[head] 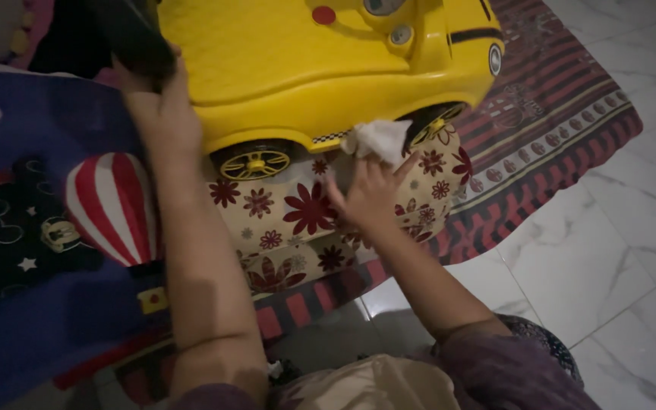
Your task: Clean a yellow toy car using a white cloth.
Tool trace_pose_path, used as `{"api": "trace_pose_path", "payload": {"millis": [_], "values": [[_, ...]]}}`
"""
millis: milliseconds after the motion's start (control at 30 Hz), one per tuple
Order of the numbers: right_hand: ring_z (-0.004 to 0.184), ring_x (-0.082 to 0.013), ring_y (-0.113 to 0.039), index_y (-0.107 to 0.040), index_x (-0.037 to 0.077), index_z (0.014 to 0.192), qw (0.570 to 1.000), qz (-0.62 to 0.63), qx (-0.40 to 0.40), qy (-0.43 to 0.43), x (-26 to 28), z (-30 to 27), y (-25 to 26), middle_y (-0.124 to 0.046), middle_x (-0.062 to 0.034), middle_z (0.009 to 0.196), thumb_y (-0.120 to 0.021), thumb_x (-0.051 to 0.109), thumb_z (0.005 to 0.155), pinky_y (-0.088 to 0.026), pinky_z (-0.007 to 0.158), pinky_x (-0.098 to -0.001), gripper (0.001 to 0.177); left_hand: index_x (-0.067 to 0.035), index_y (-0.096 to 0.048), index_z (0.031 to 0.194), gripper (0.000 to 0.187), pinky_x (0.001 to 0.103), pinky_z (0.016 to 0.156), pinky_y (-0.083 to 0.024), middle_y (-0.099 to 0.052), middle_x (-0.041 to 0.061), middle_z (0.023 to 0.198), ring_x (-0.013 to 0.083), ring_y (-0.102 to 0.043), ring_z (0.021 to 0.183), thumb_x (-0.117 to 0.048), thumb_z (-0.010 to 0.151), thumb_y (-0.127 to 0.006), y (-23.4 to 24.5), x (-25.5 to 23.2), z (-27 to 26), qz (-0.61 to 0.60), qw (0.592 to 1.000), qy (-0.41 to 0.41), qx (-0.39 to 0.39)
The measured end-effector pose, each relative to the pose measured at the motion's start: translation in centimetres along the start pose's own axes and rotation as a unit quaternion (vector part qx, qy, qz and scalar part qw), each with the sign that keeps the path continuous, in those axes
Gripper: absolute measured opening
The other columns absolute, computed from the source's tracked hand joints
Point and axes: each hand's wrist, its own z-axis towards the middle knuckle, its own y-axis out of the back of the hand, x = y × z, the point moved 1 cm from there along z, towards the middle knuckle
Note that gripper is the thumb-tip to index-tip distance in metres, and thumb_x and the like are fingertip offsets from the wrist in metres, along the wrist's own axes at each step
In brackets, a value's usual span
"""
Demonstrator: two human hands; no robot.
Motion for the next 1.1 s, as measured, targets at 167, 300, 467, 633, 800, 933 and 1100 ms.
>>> {"api": "trace_pose_path", "payload": {"millis": [167, 300, 467, 633, 800, 933, 1100], "values": [[0.152, -0.0429, -0.029, -0.046, -0.006, 0.147, 0.963, -0.023, -0.260, 0.062, -2.7, 1.6, 3.4, -0.049, -0.0270, 0.150, -0.059, 0.061, 0.100, 0.012, 0.114, -0.0777, 0.083, -0.004, -0.058, 0.133, 0.021, 0.030, 0.106, -0.048, -0.063, 0.004, 0.116, 0.0155, -0.061, 0.111, 0.002, 0.115, -0.064, -0.3, -1.5, -0.2, 0.035, 0.999, -0.029, 0.012], [0.151, -0.0519, -0.022, -0.042, -0.011, 0.155, 0.952, -0.023, -0.302, 0.044, -3.1, 2.0, 2.6, -0.041, -0.0378, 0.157, -0.057, 0.063, 0.104, 0.009, 0.117, -0.0713, 0.092, -0.004, -0.059, 0.128, 0.018, 0.030, 0.100, -0.049, -0.062, 0.003, 0.117, 0.0145, -0.061, 0.105, 0.002, 0.112, -0.064, -0.2, -0.8, 0.0, 0.026, 1.000, 0.003, -0.002], [0.149, -0.0458, -0.030, -0.051, -0.013, 0.138, 0.976, -0.058, -0.194, 0.075, -0.3, 0.0, -0.7, -0.051, -0.0280, 0.142, -0.057, 0.062, 0.097, 0.007, 0.118, -0.0769, 0.086, -0.002, -0.059, 0.121, 0.011, 0.029, 0.100, -0.050, -0.063, 0.003, 0.112, 0.0145, -0.062, 0.104, 0.005, 0.114, -0.064, 0.0, -0.9, 0.1, 0.061, 0.998, -0.031, 0.009], [0.150, -0.0430, -0.030, -0.053, -0.010, 0.137, 0.975, -0.011, -0.198, 0.100, -0.4, -0.5, -0.6, -0.049, -0.0233, 0.145, -0.053, 0.063, 0.098, 0.010, 0.118, -0.0774, 0.083, -0.004, -0.059, 0.124, 0.017, 0.028, 0.094, -0.048, -0.063, 0.002, 0.114, 0.0132, -0.059, 0.099, 0.005, 0.111, -0.063, -0.2, -1.5, -0.1, 0.013, 1.000, -0.014, 0.009], [0.155, -0.0385, -0.024, -0.045, -0.007, 0.153, 0.958, -0.040, -0.279, 0.056, -3.5, 2.3, 3.2, -0.041, -0.0230, 0.161, -0.053, 0.065, 0.099, 0.014, 0.120, -0.0699, 0.090, -0.003, -0.061, 0.125, 0.016, 0.029, 0.105, -0.049, -0.064, 0.004, 0.114, 0.0164, -0.062, 0.110, 0.007, 0.112, -0.062, 0.2, -0.4, 0.0, 0.036, 0.999, -0.019, 0.011], [0.158, -0.0400, -0.013, -0.034, -0.005, 0.158, 0.976, -0.008, -0.208, -0.055, -4.3, 3.1, 5.9, -0.032, -0.0237, 0.164, -0.047, 0.069, 0.101, 0.013, 0.121, -0.0681, 0.094, -0.004, -0.058, 0.128, 0.021, 0.031, 0.105, -0.049, -0.063, 0.003, 0.115, 0.0162, -0.061, 0.110, 0.006, 0.110, -0.064, -0.2, 0.1, 0.1, 0.027, 0.999, -0.017, -0.001], [0.160, -0.0387, -0.014, -0.030, -0.010, 0.158, 0.969, 0.010, -0.246, 0.014, -0.9, 1.1, 3.3, -0.029, -0.0288, 0.166, -0.048, 0.067, 0.104, 0.010, 0.124, -0.0691, 0.095, -0.004, -0.057, 0.137, 0.026, 0.030, 0.108, -0.048, -0.064, 0.004, 0.122, 0.0164, -0.062, 0.113, 0.005, 0.114, -0.064, -0.4, -0.7, -0.4, 0.062, 0.998, -0.014, -0.007]]}}
